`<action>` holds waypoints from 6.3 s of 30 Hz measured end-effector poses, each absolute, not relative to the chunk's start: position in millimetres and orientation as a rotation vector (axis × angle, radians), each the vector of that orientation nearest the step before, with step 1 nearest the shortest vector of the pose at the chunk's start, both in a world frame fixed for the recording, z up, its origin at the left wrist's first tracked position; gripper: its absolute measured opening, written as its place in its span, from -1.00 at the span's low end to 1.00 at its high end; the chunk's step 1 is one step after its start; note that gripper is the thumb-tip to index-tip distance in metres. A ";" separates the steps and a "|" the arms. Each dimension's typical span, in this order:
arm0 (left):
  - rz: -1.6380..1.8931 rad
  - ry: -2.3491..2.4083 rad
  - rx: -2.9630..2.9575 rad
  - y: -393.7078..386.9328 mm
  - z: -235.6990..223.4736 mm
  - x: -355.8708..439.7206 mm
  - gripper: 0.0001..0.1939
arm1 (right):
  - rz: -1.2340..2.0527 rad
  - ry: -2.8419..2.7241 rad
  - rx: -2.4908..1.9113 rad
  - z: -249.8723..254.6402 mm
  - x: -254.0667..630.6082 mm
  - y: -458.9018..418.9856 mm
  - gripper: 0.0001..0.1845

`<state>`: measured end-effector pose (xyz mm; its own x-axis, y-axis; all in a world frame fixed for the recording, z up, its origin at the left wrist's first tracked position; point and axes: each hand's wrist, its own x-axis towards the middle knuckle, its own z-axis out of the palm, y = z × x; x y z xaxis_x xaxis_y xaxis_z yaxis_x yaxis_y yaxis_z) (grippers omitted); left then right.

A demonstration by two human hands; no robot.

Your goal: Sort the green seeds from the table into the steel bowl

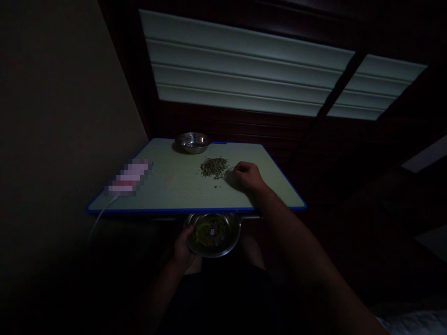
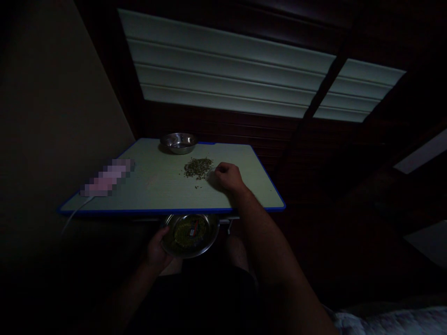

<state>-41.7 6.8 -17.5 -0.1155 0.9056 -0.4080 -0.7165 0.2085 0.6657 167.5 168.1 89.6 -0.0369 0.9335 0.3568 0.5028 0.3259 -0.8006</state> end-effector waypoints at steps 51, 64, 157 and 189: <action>1.388 0.949 0.212 6.7 -18.2 -41.8 -0.77 | 0.763 -1.664 -1.322 95.1 167.0 161.0 -0.87; 1.395 0.979 0.195 6.5 -15.1 -40.6 -0.80 | 0.807 -1.664 -1.332 94.4 168.4 161.3 -0.82; 1.403 0.935 0.208 6.9 -18.9 -40.9 -0.77 | 0.590 -1.752 -1.275 86.7 168.5 170.2 -0.82; 1.403 0.987 0.237 6.9 -20.1 -42.7 -0.74 | 0.566 -1.753 -1.345 87.0 168.2 169.1 -0.86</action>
<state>-42.7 6.9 -20.1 -0.1383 0.8901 -0.4343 -0.7091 0.2171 0.6708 168.2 169.1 87.0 -0.0774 0.9369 0.3408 0.5603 0.3236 -0.7624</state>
